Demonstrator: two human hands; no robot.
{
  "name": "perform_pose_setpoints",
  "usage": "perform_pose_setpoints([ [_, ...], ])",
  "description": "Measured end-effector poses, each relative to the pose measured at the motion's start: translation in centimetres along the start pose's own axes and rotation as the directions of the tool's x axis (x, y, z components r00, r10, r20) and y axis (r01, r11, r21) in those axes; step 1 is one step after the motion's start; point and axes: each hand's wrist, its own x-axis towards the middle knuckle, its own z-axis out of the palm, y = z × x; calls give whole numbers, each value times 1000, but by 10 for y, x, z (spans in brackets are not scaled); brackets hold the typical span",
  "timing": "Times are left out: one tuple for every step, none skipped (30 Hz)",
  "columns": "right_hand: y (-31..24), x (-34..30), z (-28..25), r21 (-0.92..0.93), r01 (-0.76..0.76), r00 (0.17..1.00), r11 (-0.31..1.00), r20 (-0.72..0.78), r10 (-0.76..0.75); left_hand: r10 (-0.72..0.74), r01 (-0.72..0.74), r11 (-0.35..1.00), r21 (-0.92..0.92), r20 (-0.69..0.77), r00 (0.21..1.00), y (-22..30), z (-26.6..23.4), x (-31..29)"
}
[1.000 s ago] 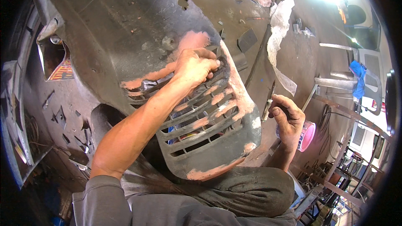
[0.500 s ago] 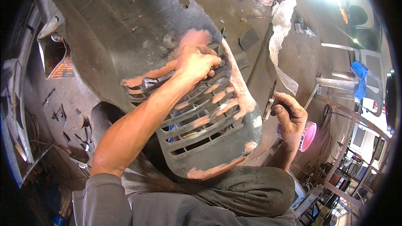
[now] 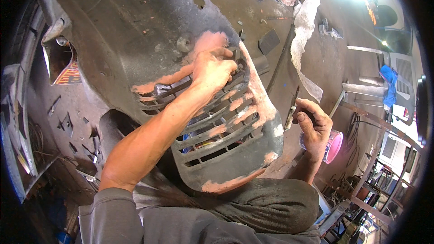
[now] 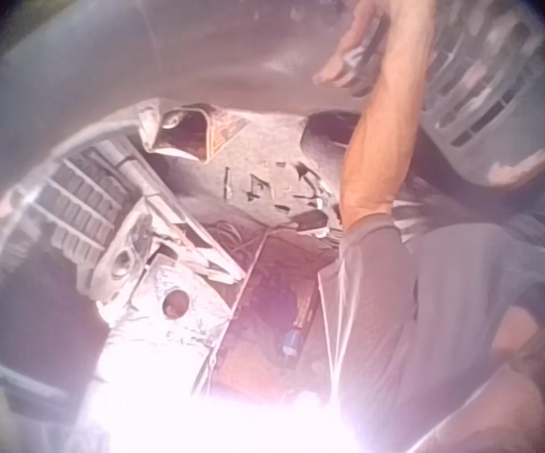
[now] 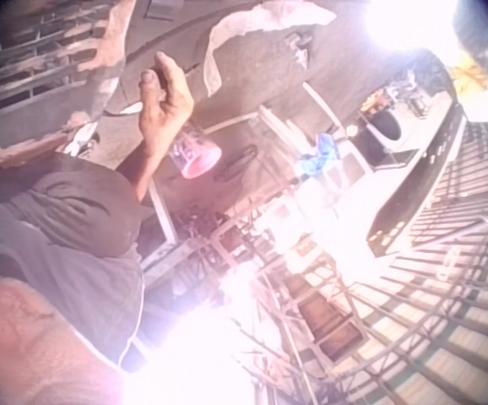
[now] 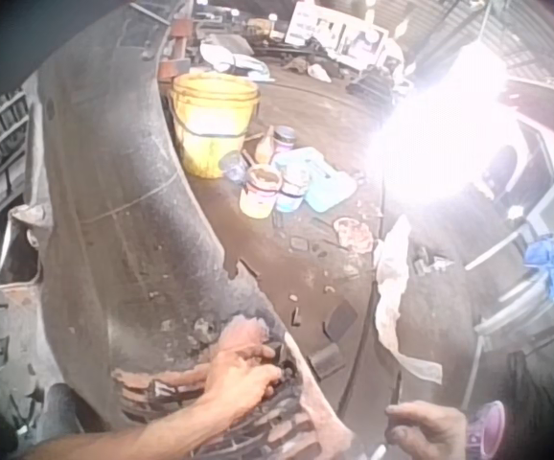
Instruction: The person uses a rotary tool to grind and smooth the surface of a car bumper or grille, then applies a white substance from a tube to specific areas. The person continues grinding the treated areas.
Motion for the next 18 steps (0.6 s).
perform_pose_setpoints([
  [0, 0, 0, -1, 1, 1000, 1000, 0, -1, -4, 4, 1000, -8, -2, 1000, -1, 0, 1],
  [-1, 0, 0, 1, 4, 1000, 1000, -1, -4, -9, 9, 1000, -16, -3, 1000, -2, 1, 1],
  [-2, 1, 1, 3, 5, 1000, 1000, -3, -5, -14, 14, 999, -32, -1, 1000, -1, 1, 0],
  [-3, 1, 1, 5, 7, 1000, 1000, -4, -7, -19, 19, 999, -47, 1, 1000, 0, 2, 0],
  [-3, 1, 1, 2, 5, 1000, 1000, -3, -5, -24, 24, 998, -63, 3, 1000, 1, 2, -1],
  [-3, 1, 2, 1, 4, 1000, 1000, 1, -4, -29, 29, 997, -76, -7, 1000, 2, 3, -2],
  [-2, 2, 2, 1, 3, 1000, 1000, 5, -3, -35, 33, 996, -88, -17, 999, 2, 4, -2],
  [-1, 3, 3, -4, 1, 1000, 1000, 6, -1, -41, 38, 994, -101, -27, 999, 3, 4, -3],
  [1, 3, 3, -10, -1, 1000, 1000, 5, 1, -44, 42, 996, -84, -29, 999, 3, 4, -4],
  [2, 4, 3, -16, -4, 1000, 1000, 4, 4, -48, 46, 997, -66, -31, 998, 4, 3, -5],
  [2, 6, 4, -28, -3, 1000, 1000, 15, 3, -51, 50, 998, -48, -34, 998, 5, 3, -5],
  [0, 10, 4, -41, -1, 1000, 999, 23, 2, -34, 33, 998, -44, -18, 999, 3, 2, -4],
  [-1, 14, 5, -55, 1, 1000, 998, 31, 1, -16, 16, 999, -39, -3, 1000, 0, 2, -1],
  [-2, 19, 6, -65, -5, 999, 998, 43, 8, 1, -1, 999, -35, 12, 1000, -2, 1, 0],
  [-2, 25, 8, -75, -10, 998, 997, 54, 14, 1, -1, 1000, -30, 14, 1000, -3, 1, 1],
  [-2, 28, 9, -84, -14, 998, 996, 65, 20, 2, -2, 1000, -24, 16, 1000, -4, 0, 1],
  [-2, 29, 9, -83, -22, 997, 996, 71, 28, 2, -2, 1000, -19, 18, 1000, -5, 0, 1],
  [-3, 30, 9, -82, -28, 996, 996, 80, 34, -8, 8, 1000, -18, 21, 1000, -5, 0, 2],
])
